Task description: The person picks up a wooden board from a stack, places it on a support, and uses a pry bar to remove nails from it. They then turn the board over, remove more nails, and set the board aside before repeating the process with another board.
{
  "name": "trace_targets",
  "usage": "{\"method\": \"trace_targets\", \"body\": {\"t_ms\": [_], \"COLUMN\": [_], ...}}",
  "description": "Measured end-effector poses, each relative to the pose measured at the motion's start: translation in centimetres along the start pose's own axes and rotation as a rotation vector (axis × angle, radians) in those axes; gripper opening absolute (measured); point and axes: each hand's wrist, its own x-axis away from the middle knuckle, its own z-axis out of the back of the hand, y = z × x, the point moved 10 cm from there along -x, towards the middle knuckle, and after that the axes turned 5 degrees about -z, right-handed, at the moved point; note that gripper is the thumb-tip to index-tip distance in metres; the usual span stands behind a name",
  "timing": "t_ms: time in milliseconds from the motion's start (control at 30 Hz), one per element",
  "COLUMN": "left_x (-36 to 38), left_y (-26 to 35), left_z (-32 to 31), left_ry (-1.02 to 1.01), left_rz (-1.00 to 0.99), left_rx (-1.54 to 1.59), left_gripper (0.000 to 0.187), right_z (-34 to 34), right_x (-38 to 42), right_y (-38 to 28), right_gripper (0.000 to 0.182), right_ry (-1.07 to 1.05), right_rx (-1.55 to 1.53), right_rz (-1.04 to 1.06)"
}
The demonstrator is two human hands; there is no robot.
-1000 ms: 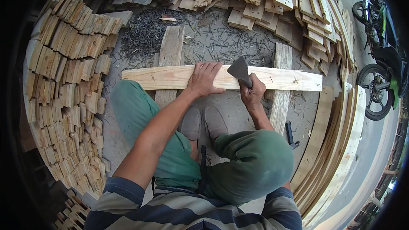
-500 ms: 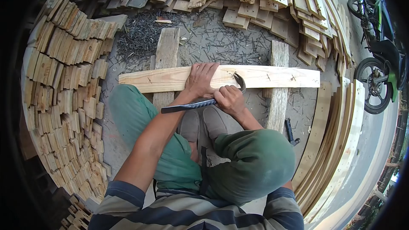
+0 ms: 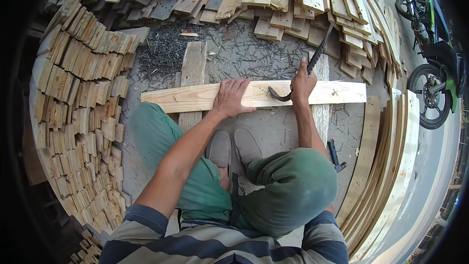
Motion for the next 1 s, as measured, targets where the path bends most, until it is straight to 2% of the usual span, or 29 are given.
{"method": "trace_targets", "body": {"t_ms": [67, 100, 167, 233, 267, 333, 367, 433, 500, 533, 567, 633, 767, 833, 900, 933, 1000], "left_x": [0.2, 0.3, 0.1, -0.1, -0.1, 0.2, -0.1, 0.0, 0.0, 0.1, -0.2, 0.1, 0.3, 0.3, 0.3, 0.1, 0.2], "left_y": [0.3, 0.3, 0.2, 0.3, 0.4, 0.7, 0.5, 0.8, 0.6, 0.6, 0.4, 0.5, 0.1, 0.1, 0.4, 0.7, 0.3], "left_z": [0.4, 0.3, 0.0, 0.1, 0.0, -0.3, -0.3, -0.2, -0.1, -0.2, 0.0, 0.0, -0.2, -0.1, -0.2, 0.0, -0.1], "left_ry": [-0.003, -0.004, -0.019, -0.036, -0.055, -0.062, -0.065, -0.091, -0.094, -0.081, -0.074, -0.067, -0.059, -0.001, -0.011, 0.012, -0.010], "left_rz": [-0.003, -0.004, -0.006, 0.000, 0.013, 0.006, 0.018, 0.018, 0.025, 0.023, 0.022, 0.016, 0.018, -0.002, 0.001, -0.009, -0.004], "left_rx": [0.007, 0.001, 0.006, 0.003, 0.006, -0.014, -0.024, -0.021, -0.007, -0.015, -0.013, -0.002, 0.046, 0.007, 0.019, 0.029, 0.024], "left_gripper": [0.103, 0.103, 0.103, 0.103, 0.103, 0.103, 0.103, 0.104, 0.105, 0.105, 0.105, 0.103, 0.101, 0.100, 0.102, 0.102, 0.103], "right_z": [-1.3, -1.9, -5.4, -9.1, -9.7, -12.1, -12.5, -11.5, -10.1, -8.7, -7.0, -2.6, 6.8, 11.2, 8.3, 8.0, 8.8], "right_x": [-1.7, -2.6, -4.2, -2.5, -2.5, -2.8, -3.6, -5.2, -4.8, -3.7, -2.3, 2.5, 12.3, 14.3, 13.4, 11.5, 12.9], "right_y": [0.9, 1.4, 0.1, -1.7, -1.9, -1.0, -1.3, 0.2, 0.1, -0.6, -1.3, -3.7, -0.7, 4.4, 7.6, 11.0, 10.5], "right_gripper": [0.050, 0.050, 0.058, 0.066, 0.066, 0.068, 0.068, 0.069, 0.069, 0.062, 0.054, 0.055, 0.047, 0.045, 0.044, 0.041, 0.039], "right_ry": [-0.067, -0.069, -0.174, -0.269, -0.257, -0.370, -0.359, -0.336, -0.369, -0.337, -0.308, -0.154, 0.037, 0.099, -0.033, -0.178, -0.126], "right_rx": [0.210, 0.204, 0.655, 0.824, 0.812, 1.028, 1.011, 1.028, 0.927, 0.776, 0.631, 0.552, 0.477, 0.740, 1.244, 1.357, 1.236], "right_rz": [-0.065, -0.066, 0.175, 0.228, 0.230, 0.215, 0.234, 0.186, 0.150, 0.187, 0.221, 0.489, 0.396, 0.418, 0.359, 0.231, 0.266]}}
